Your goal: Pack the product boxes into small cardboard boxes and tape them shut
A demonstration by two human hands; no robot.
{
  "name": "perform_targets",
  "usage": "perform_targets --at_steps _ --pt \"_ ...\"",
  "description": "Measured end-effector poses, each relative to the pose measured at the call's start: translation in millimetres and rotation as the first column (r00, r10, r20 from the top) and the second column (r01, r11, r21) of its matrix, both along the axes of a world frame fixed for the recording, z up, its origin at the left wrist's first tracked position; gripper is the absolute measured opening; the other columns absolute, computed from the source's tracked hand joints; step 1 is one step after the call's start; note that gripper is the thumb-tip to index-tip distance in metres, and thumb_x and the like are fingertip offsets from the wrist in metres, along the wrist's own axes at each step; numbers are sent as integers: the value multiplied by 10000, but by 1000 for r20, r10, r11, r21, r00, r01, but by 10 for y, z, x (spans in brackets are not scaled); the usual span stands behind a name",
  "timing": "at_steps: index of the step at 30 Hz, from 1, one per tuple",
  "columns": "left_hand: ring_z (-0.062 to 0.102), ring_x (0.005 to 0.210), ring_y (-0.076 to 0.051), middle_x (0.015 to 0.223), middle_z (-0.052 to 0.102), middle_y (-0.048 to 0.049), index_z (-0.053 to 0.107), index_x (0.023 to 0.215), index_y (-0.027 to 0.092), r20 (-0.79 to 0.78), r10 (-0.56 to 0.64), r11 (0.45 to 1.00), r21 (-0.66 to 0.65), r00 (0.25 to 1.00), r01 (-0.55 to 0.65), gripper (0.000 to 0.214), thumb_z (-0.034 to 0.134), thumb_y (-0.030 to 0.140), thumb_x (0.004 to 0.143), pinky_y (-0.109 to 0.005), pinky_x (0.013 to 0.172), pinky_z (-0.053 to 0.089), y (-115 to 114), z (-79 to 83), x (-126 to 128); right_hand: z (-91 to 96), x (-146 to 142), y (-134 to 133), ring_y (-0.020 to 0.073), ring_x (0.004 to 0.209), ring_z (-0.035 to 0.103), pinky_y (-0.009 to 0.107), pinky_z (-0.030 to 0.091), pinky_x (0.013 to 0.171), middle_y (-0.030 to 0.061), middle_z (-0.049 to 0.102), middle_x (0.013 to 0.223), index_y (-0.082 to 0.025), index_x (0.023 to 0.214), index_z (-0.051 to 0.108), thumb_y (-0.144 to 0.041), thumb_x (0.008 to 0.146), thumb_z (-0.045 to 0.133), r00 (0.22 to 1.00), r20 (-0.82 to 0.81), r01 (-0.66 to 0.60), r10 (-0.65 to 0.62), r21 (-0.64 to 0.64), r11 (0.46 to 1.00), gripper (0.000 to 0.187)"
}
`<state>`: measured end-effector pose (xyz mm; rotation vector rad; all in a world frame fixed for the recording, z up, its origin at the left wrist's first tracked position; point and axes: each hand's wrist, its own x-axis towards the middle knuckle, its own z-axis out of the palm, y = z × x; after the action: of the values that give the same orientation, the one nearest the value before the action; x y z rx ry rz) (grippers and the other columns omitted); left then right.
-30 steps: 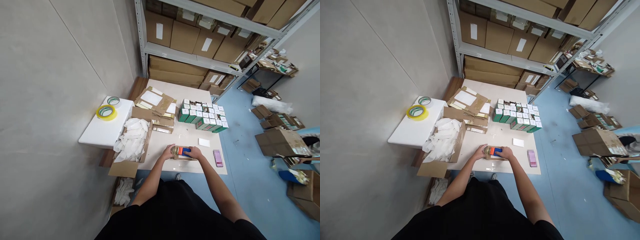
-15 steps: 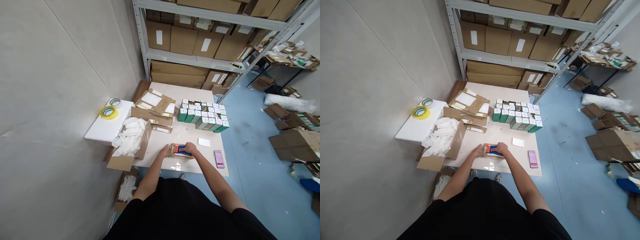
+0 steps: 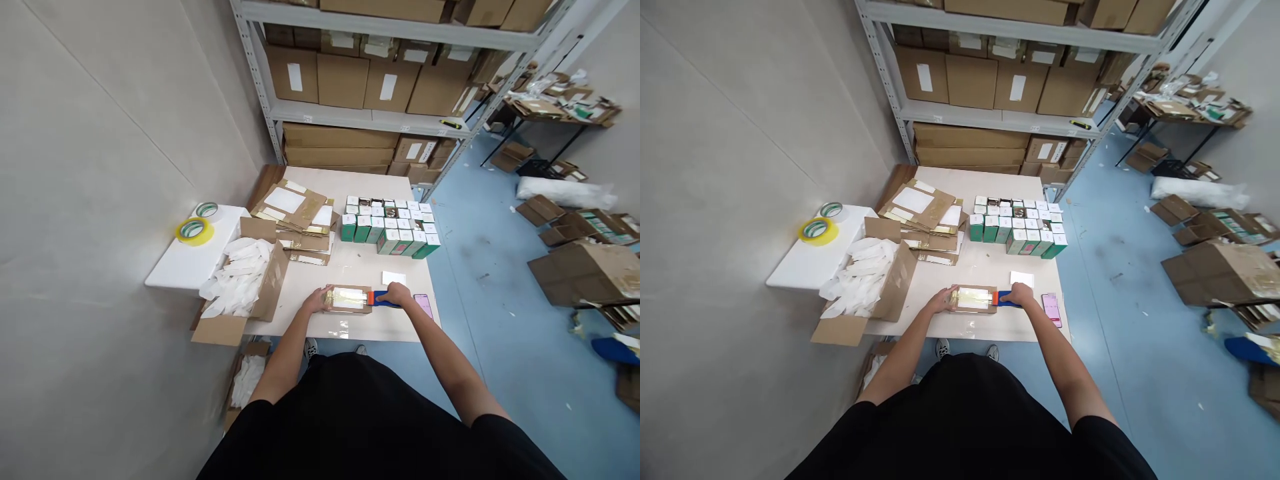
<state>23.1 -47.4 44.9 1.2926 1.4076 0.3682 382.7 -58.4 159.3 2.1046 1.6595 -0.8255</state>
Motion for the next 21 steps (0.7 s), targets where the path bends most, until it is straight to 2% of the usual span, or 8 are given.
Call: perform_targets --at_steps 3,6,12,16,21 --pt "493 1423 -359 1500 580 -82 648 1407 306 -23 -53 999 4 998 53 1051 944 241 401 -346 1124 406 10 -20 1 17 202 -89 275 874 740 283 474 654 143 776 977 -157 919 763 -691 712 801 1000 -27 10 -10 -2 1000 573" --pt "561 1343 -342 1431 625 -70 600 1462 317 -43 -75 997 5 996 75 1078 941 286 439 -329 1081 437 12 -35 10 21 270 -118 268 856 739 277 467 646 135 779 955 -168 868 767 -698 721 795 999 -48 8 -8 10 1000 550" --pt "565 1337 -340 1406 628 -82 583 1461 303 -61 -125 991 46 990 128 1036 929 295 485 -332 1065 452 12 -21 89 -12 322 -105 274 873 738 279 476 653 138 781 987 -171 909 771 -693 702 811 999 -44 17 -16 22 1000 563" --pt "576 1332 -321 1367 650 -71 568 1462 316 -84 -92 994 49 992 96 1012 916 341 511 -318 1067 449 1 3 142 -102 341 -121 279 900 738 278 475 655 140 777 1028 -164 960 762 -683 695 823 999 -32 33 -32 25 999 585" --pt "576 1341 -326 1458 611 -92 563 1471 316 -107 -71 997 16 992 74 1048 919 323 486 -297 1044 445 4 55 172 -183 484 -152 277 889 737 281 467 654 138 776 993 -165 929 759 -676 702 816 997 -82 18 -18 5 1000 562"
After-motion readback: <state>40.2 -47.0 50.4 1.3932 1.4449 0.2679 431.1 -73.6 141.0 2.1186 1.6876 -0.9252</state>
